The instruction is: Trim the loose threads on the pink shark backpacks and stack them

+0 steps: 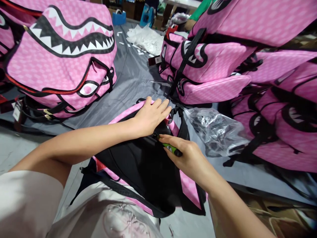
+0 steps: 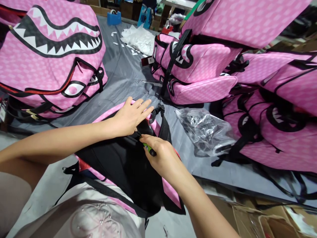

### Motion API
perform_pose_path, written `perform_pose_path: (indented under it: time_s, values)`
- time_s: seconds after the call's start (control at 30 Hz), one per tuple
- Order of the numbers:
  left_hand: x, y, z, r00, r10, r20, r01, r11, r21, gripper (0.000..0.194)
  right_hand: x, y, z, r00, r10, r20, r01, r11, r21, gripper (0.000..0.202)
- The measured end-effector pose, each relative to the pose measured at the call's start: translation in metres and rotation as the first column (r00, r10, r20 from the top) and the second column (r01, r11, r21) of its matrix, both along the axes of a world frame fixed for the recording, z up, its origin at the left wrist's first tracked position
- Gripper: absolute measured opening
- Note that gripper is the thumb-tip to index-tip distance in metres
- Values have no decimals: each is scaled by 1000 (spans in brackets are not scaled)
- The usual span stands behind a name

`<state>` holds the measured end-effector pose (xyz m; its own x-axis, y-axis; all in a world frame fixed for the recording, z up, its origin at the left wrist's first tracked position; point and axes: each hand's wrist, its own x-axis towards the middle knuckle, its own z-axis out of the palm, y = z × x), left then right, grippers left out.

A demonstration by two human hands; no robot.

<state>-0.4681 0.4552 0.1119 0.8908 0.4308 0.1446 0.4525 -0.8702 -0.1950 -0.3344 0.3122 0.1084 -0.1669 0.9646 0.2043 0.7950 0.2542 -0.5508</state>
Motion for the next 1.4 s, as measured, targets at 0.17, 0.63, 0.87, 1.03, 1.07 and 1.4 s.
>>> perform_pose_path:
  time_s: [0.17,0.63,0.87,1.03,1.07,1.4]
  values:
    - [0,-1,1,1000,-5,-15,6,1000,29,83,-1,0,-1,1000,10,28,-10,1000,14,29]
    - [-2,-3,4,1000,4,-28,-2,998,65,85,-4,2,0,997,2,81,-3,1000,17,28]
    - [-2,-3,1,1000,4,-15,-3,996,88,75,-11,-6,-3,984,-147,99,138,986,88,25]
    - [-3,-4,0,1000,-2,8,1,996,92,71,-27,-12,-13,945,-325,35,315,935,163,19]
    - [-3,-4,0,1000,-1,11,0,996,89,71,-32,-12,-15,924,-381,41,368,912,181,17]
    - [-5,-4,0,1000,1,28,-3,997,81,71,-52,-12,-29,822,-552,-143,570,794,209,14]
